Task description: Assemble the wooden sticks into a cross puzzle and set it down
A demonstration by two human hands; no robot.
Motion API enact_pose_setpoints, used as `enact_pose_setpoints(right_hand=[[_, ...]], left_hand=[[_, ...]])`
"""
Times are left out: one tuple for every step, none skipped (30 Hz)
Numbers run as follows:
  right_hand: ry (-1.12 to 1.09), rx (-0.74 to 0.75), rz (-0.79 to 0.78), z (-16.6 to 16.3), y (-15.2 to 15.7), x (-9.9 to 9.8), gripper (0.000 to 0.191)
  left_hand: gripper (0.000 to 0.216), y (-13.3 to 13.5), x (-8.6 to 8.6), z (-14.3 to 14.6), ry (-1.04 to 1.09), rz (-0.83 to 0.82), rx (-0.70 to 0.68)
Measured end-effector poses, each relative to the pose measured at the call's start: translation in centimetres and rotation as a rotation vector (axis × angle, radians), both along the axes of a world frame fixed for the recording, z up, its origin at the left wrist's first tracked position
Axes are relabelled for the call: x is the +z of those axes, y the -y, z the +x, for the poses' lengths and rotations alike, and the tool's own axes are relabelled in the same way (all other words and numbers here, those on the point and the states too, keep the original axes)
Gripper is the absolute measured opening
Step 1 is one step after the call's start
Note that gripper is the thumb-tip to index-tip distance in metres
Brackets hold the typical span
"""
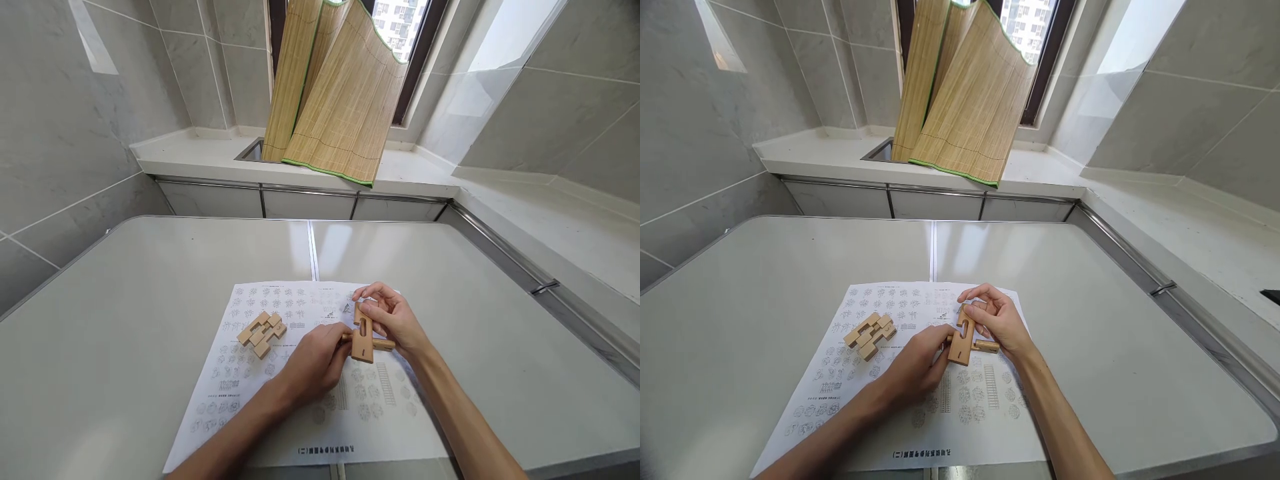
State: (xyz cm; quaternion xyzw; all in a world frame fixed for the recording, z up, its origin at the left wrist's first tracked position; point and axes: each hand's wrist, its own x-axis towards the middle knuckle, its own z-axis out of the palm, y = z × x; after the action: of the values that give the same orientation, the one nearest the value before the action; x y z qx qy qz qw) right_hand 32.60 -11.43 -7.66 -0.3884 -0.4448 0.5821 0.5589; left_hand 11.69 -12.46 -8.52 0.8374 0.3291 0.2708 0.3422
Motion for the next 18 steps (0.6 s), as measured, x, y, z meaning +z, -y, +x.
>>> enact_pose_setpoints(right_hand=[[-0.003,-0.001,0.002,0.00,-0.02,-0.04,0.026],[-0.003,-0.002,0.003,0.02,-0.04,-0.10,0.026],[-0.002,-0.002,0.003,0.06,-0.06,-0.15,0.026],[-0.001,0.000,0.003,0.11,-0.07,-0.20,0.026],[-0.002,0.005,0.002,0.18,-0.08,-0.24,0.026],[-0.005,0.016,0.000,0.27,-0.09,-0.26,0.026],[-0.009,0.030,-0.004,0.35,-0.10,-0.27,0.026],[-0.012,0.045,-0.008,0.43,-0.10,-0.25,0.025],[-0.016,0.059,-0.012,0.50,-0.10,-0.23,0.025],[-0.020,0.073,-0.016,0.55,-0.10,-0.19,0.025],[-0.025,0.083,-0.018,0.59,-0.10,-0.15,0.025],[-0.029,0.090,-0.021,0.62,-0.09,-0.10,0.025],[-0.031,0.093,-0.024,0.62,-0.07,-0.05,0.025],[-0.031,0.092,-0.029,0.62,-0.05,0.00,0.025],[-0.030,0.089,-0.034,0.61,-0.03,0.04,0.025],[-0.028,0.083,-0.039,0.60,0.00,0.07,0.025],[-0.026,0.078,-0.044,0.59,0.01,0.09,0.026],[-0.024,0.073,-0.047,0.59,0.02,0.09,0.026]], left_hand=[[0.014,-0.01,0.05,0.00,0.006,-0.002,0.001],[0.014,-0.01,0.08,0.01,0.008,-0.007,0.001],[0.014,-0.02,0.08,0.02,0.008,-0.011,0.001],[0.014,-0.03,0.06,0.04,0.006,-0.014,-0.001],[0.014,-0.04,0.04,0.05,0.003,-0.017,-0.002],[0.014,-0.05,0.02,0.06,-0.001,-0.021,-0.004],[0.015,-0.06,0.01,0.07,-0.003,-0.024,-0.005],[0.015,-0.07,0.01,0.08,-0.004,-0.027,-0.005],[0.016,-0.08,0.03,0.08,-0.003,-0.031,-0.004],[0.016,-0.09,0.07,0.08,-0.002,-0.038,-0.004],[0.017,-0.10,0.13,0.08,0.001,-0.047,-0.004],[0.017,-0.12,0.21,0.08,0.004,-0.057,-0.006],[0.018,-0.14,0.29,0.08,0.008,-0.067,-0.010],[0.019,-0.17,0.38,0.08,0.012,-0.078,-0.016],[0.019,-0.19,0.46,0.09,0.017,-0.089,-0.022],[0.019,-0.20,0.53,0.10,0.022,-0.098,-0.025],[0.020,-0.21,0.59,0.11,0.026,-0.105,-0.027],[0.020,-0.22,0.63,0.13,0.030,-0.110,-0.027]])
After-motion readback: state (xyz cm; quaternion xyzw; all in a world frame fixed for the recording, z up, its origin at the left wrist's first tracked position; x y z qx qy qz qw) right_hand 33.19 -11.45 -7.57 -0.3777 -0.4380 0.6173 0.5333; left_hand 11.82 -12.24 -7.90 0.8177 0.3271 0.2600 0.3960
